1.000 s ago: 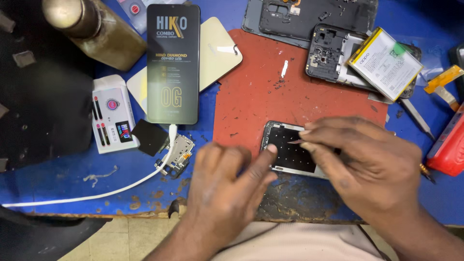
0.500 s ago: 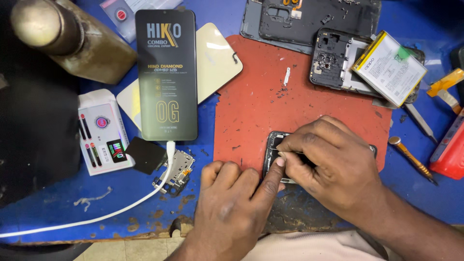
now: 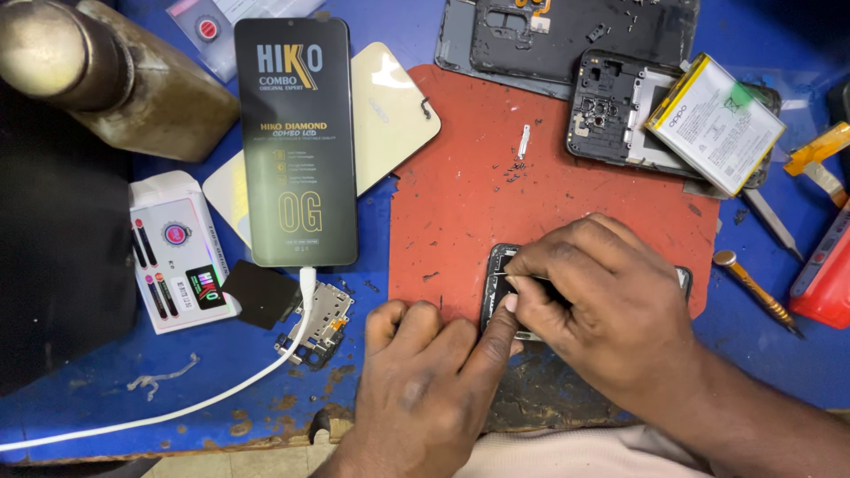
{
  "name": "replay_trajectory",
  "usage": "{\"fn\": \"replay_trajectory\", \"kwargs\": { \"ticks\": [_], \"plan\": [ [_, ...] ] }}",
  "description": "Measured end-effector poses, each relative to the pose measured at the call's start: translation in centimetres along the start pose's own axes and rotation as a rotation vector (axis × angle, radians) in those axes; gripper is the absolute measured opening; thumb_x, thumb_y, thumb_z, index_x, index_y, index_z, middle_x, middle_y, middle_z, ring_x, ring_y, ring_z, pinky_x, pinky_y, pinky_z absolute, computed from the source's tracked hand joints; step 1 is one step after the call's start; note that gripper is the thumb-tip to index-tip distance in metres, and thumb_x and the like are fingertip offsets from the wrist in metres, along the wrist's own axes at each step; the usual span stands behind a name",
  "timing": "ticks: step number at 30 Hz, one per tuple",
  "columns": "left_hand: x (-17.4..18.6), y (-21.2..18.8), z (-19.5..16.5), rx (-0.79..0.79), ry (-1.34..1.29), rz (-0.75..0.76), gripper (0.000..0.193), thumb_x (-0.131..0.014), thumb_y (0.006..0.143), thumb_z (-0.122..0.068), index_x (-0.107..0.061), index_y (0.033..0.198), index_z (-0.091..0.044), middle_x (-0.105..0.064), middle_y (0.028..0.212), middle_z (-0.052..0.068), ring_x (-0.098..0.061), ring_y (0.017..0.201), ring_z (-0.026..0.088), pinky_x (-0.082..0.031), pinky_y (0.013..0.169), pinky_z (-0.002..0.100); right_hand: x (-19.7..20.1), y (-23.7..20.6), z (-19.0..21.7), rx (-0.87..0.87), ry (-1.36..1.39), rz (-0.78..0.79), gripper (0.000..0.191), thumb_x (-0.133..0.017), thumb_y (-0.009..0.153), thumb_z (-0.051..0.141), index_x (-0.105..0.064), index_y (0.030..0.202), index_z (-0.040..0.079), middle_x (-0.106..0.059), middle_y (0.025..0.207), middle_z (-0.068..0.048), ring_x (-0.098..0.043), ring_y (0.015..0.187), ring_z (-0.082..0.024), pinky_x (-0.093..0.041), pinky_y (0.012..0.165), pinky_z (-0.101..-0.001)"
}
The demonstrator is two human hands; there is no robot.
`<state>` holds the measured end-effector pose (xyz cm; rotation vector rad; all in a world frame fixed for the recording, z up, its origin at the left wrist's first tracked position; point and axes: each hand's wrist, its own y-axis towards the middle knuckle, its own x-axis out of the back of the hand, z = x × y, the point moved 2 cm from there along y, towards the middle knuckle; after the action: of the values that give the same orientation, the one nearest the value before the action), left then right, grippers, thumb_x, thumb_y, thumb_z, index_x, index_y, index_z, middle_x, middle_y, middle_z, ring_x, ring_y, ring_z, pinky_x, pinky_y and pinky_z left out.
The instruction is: The person uses a red-handled screwdriver to pry and separate the screen assembly from the phone frame, then wipes the frame edges with a white cloth. The person continues to scrape and clean the frame edges by hand, removing residue from the perimeter of the phone chassis.
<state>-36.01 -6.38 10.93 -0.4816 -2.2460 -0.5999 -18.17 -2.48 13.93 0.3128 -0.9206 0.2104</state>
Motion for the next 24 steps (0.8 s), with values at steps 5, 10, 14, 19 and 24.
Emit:
{"fn": "replay_trajectory", "kwargs": {
  "ticks": [5, 10, 14, 19, 24],
  "plan": [
    [-0.23, 0.08, 0.15, 0.006, -0.006, 0.013, 0.045, -0.074, 0.09, -0.015, -0.069, 0.133, -0.004, -0.052, 0.073, -0.001, -0.048, 0.077, 0.02, -0.038, 0.079, 0.044, -0.4, 0.15, 0.12, 0.004, -0.055, -0.052, 0.02, -0.081, 0.079, 0.006, -0.067, 0.093, 0.002, -0.066, 0.088, -0.01, -0.067, 0.082, -0.027, -0.054, 0.07, -0.0386],
    [-0.29, 0.2, 0.26, 0.006, -0.01, 0.008, 0.047, -0.076, 0.092, -0.016, -0.068, 0.136, -0.002, -0.05, 0.07, -0.001, -0.048, 0.075, 0.02, -0.037, 0.078, 0.044, -0.82, 0.27, -0.05, -0.034, -0.085, -0.071, 0.018, -0.081, 0.082, 0.006, -0.067, 0.092, 0.001, -0.067, 0.087, -0.01, -0.067, 0.08, -0.027, -0.054, 0.067, -0.0379],
    [-0.21, 0.21, 0.28, 0.006, -0.007, 0.01, 0.047, -0.076, 0.091, -0.017, -0.069, 0.135, -0.003, -0.05, 0.07, -0.001, -0.047, 0.074, 0.02, -0.037, 0.078, 0.044, -0.78, 0.33, -0.07, -0.044, -0.064, -0.079, 0.017, -0.08, 0.084, 0.004, -0.067, 0.093, 0.001, -0.067, 0.088, -0.01, -0.067, 0.081, -0.025, -0.054, 0.068, -0.0371],
    [-0.13, 0.27, 0.29, 0.015, -0.02, -0.012, 0.039, -0.077, 0.091, -0.017, -0.072, 0.128, -0.004, -0.051, 0.071, -0.001, -0.047, 0.075, 0.02, -0.038, 0.076, 0.043, -0.24, 0.38, -0.21, 0.006, 0.007, -0.009, 0.019, -0.081, 0.079, 0.005, -0.067, 0.092, 0.002, -0.066, 0.086, -0.01, -0.066, 0.079, -0.026, -0.053, 0.067, -0.0379],
    [-0.2, 0.4, 0.27, 0.005, 0.002, -0.008, 0.036, -0.077, 0.091, -0.018, -0.073, 0.124, -0.005, -0.051, 0.071, 0.0, -0.047, 0.074, 0.02, -0.037, 0.076, 0.043, -0.41, 0.23, -0.17, 0.017, -0.019, -0.021, 0.02, -0.081, 0.079, 0.005, -0.067, 0.093, 0.001, -0.066, 0.087, -0.012, -0.066, 0.08, -0.027, -0.053, 0.068, -0.0381]
  ]
}}
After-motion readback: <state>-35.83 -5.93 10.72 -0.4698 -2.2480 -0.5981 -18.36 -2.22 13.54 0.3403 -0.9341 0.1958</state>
